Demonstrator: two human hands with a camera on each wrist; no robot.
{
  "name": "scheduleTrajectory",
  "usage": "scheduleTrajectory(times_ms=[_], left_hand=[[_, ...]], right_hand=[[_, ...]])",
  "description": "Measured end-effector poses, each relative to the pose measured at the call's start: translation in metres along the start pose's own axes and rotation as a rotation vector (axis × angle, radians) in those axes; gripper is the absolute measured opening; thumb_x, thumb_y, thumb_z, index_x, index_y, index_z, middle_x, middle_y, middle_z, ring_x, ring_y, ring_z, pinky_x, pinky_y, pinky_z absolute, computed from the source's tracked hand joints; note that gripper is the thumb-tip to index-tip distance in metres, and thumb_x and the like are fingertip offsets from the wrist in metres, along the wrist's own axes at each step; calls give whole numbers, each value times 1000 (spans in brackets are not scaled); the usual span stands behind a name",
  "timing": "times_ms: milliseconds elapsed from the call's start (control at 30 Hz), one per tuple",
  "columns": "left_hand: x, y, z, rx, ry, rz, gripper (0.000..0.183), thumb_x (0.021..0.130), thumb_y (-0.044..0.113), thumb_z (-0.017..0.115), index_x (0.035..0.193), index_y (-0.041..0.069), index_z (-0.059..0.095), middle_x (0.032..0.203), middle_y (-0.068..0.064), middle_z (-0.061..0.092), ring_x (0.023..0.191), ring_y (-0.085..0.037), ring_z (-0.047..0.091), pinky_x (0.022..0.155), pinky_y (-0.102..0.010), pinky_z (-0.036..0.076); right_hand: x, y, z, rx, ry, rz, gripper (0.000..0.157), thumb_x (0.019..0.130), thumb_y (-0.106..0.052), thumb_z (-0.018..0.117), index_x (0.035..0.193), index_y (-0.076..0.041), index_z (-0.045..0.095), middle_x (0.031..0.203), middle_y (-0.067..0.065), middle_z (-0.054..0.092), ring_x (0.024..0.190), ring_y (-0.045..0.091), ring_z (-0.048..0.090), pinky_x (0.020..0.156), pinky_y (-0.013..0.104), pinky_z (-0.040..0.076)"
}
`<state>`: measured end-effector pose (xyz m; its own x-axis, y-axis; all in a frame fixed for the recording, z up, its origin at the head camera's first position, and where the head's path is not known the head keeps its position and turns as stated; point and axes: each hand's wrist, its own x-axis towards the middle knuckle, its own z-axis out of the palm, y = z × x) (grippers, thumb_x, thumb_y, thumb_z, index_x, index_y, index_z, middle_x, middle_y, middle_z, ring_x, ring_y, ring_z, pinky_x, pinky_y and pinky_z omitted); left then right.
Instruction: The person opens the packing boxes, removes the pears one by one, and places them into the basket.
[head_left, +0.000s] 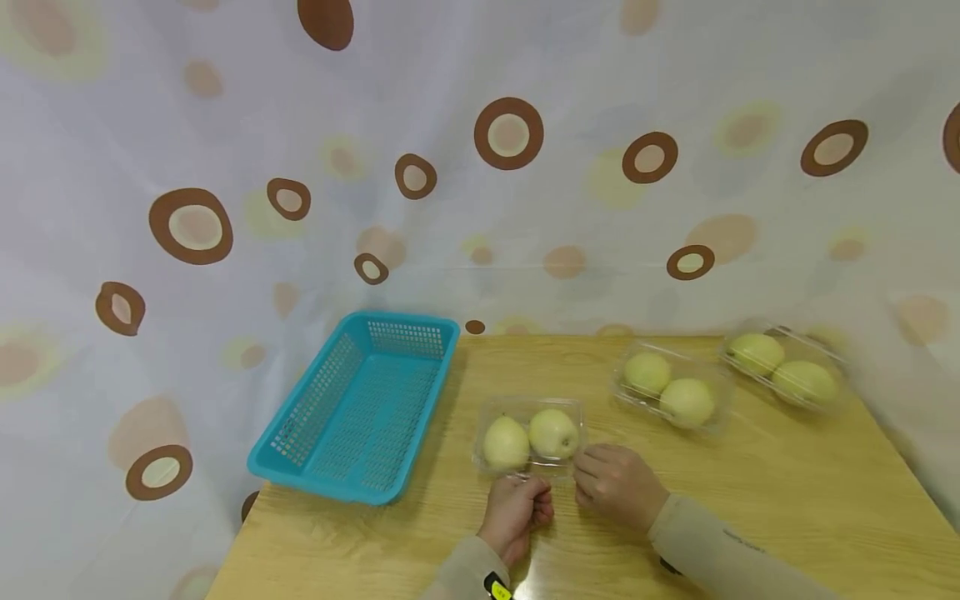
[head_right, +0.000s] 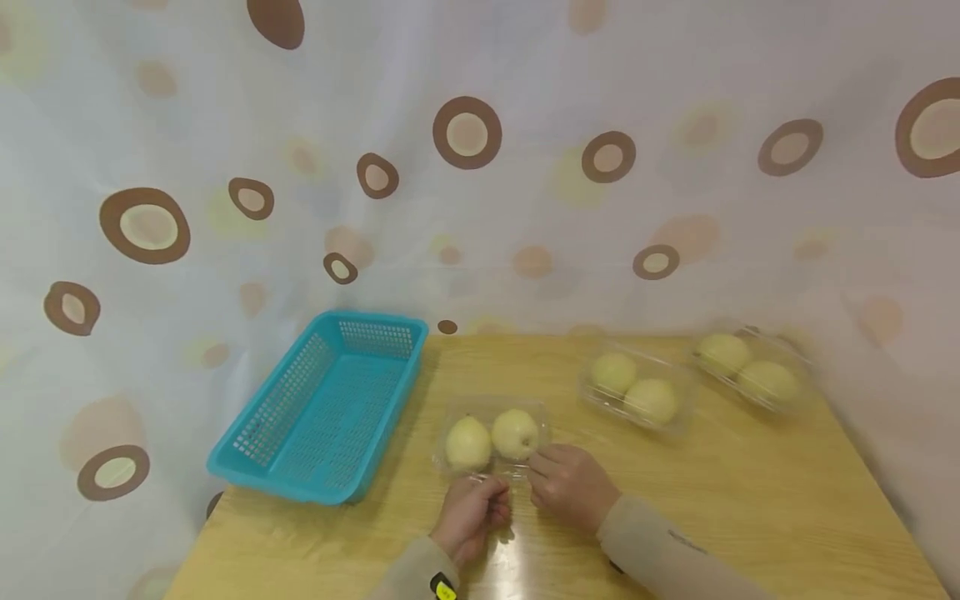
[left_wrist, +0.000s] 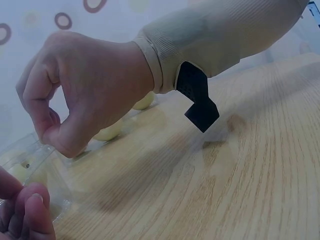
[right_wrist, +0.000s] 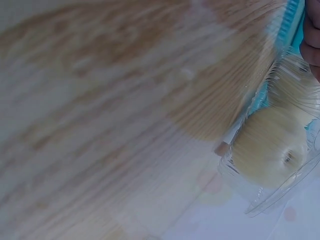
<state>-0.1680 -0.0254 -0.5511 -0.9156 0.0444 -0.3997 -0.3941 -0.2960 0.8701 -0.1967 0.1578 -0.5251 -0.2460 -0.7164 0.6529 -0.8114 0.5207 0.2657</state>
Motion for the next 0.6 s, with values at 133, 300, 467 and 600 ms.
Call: scheduleTrajectory(times_ms=[133,300,467,600], left_hand=[[-1,-1,-1,-3,-3,12,12,75,2,62,65,5,60,58,1,56,47,-5,53,45,-17,43],[0,-1,-1,-6,-23,42,13,75,4,62,63,8,61,58,2,57,48,-5,54,46,-16,43],[0,-2,-2,-1,-25,50,14,76,3,62,63,8,61,58,3,57,48,-4,54,46,-15,43],[1,-1,-3,3,-3,19,12,75,2,63,64,6,61,58,1,57,47,-5,53,45,-16,42]], right_hand=[[0,0,2,7,13,-1,49,93,-14,30,68,-6,71,77,4,67,69,15,64,66,28,56],[-1,0,3,1,25,6,50,94,-15,30,68,-6,72,77,6,69,69,16,66,65,29,57],[-1,0,4,13,20,20,49,93,-14,31,68,-5,72,78,6,69,70,17,66,65,30,57],[-1,-2,5,20,31,24,47,93,-14,32,69,-5,71,78,6,68,70,17,66,65,30,57]])
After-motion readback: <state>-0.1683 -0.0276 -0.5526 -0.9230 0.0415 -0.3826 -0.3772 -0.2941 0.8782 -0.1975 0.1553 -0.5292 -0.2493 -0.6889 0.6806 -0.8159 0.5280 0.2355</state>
